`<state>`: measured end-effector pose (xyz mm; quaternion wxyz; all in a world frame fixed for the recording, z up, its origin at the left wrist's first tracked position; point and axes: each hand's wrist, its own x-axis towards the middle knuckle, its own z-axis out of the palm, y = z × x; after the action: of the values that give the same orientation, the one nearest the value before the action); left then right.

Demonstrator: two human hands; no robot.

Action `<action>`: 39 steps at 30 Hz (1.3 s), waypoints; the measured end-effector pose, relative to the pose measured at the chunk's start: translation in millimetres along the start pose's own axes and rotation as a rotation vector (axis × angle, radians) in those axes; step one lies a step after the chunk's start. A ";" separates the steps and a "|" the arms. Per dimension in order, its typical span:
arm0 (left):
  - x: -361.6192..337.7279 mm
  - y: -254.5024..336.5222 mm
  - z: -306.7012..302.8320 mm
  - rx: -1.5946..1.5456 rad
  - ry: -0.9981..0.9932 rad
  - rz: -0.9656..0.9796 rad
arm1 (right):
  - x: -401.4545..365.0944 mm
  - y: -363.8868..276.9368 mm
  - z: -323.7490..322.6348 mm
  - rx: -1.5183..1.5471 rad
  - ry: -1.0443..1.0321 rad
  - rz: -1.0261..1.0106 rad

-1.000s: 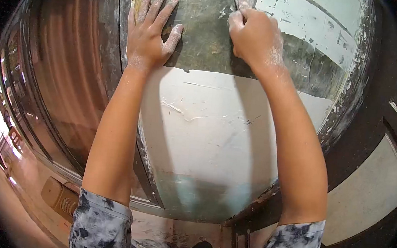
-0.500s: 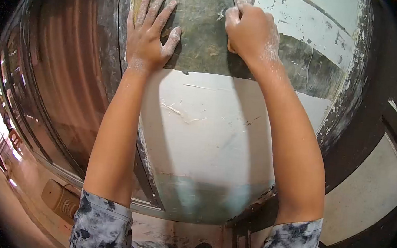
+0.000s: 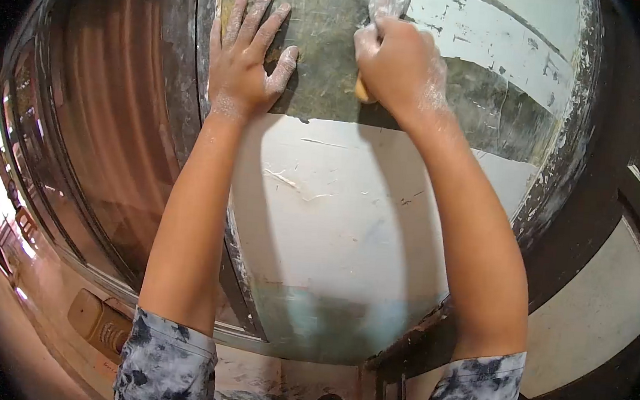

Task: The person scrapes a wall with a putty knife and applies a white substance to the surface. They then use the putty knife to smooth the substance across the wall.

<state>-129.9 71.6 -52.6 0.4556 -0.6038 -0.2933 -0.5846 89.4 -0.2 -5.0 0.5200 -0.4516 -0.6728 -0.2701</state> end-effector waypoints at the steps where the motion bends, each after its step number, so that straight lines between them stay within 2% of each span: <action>1: 0.0 -0.1 -0.6 0.000 -0.008 -0.004 | 8.6 1.3 -1.6 0.047 0.001 0.021; 4: 0.0 -0.4 -0.6 0.007 -0.016 -0.001 | 19.7 7.8 0.3 0.038 0.048 0.016; 7: -0.3 -0.5 -0.2 0.003 -0.013 -0.004 | -4.6 5.3 5.8 0.015 0.029 0.004; 12: -0.3 -1.3 0.2 0.005 -0.008 0.001 | 9.1 8.9 -5.6 0.044 0.009 0.041; 14: -0.2 -0.6 -0.8 0.006 -0.009 -0.003 | 5.1 7.0 -8.7 0.072 -0.082 0.101; 15: -0.6 -0.6 -0.5 0.008 -0.012 -0.005 | -2.5 7.9 1.7 -0.001 0.097 -0.071; 16: -0.4 -1.0 -0.3 0.012 -0.013 -0.006 | -3.7 12.5 1.4 -0.001 0.100 -0.074; 18: 0.6 -1.9 0.1 0.011 -0.005 -0.002 | -7.5 16.9 -2.1 0.042 0.052 -0.026; 19: 0.5 -1.5 0.3 0.008 -0.004 -0.001 | -0.4 11.7 -12.9 0.098 -0.058 0.121; 20: -0.1 -1.1 0.5 0.004 -0.006 0.000 | 5.7 18.0 -13.5 0.087 0.006 0.096; 23: -0.2 -2.1 0.3 -0.005 -0.003 0.009 | -1.5 17.5 -17.0 0.160 -0.022 0.153; 26: 0.1 -2.3 0.8 0.002 0.000 0.010 | -13.0 22.3 -9.5 0.020 0.034 0.040; 28: 0.8 -2.9 0.1 -0.002 0.002 0.014 | -6.1 22.2 -17.3 0.077 0.006 0.113; 29: 0.3 -2.4 0.0 -0.009 0.000 0.014 | 4.1 34.6 -10.5 0.095 0.097 0.047; 32: 0.1 -2.4 0.5 -0.005 0.006 0.017 | 3.6 34.9 -11.3 0.105 0.073 0.089; 34: -0.1 -2.5 -0.2 0.005 -0.009 0.010 | -15.0 19.2 -21.7 0.184 -0.133 0.274; 36: 0.6 -3.2 1.9 0.009 0.020 0.009 | -15.2 30.1 -17.9 0.073 -0.010 0.107; 38: 0.1 -4.2 2.5 0.013 0.017 0.011 | -1.2 40.2 -18.5 0.071 0.062 0.101; 39: 0.0 -3.5 2.5 0.016 0.015 0.012 | 6.6 40.9 -22.9 0.120 -0.008 0.168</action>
<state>-131.9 75.3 -51.6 0.4661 -0.5976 -0.2911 -0.5838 135.9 1.1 4.0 0.5644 -0.4755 -0.6496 -0.1829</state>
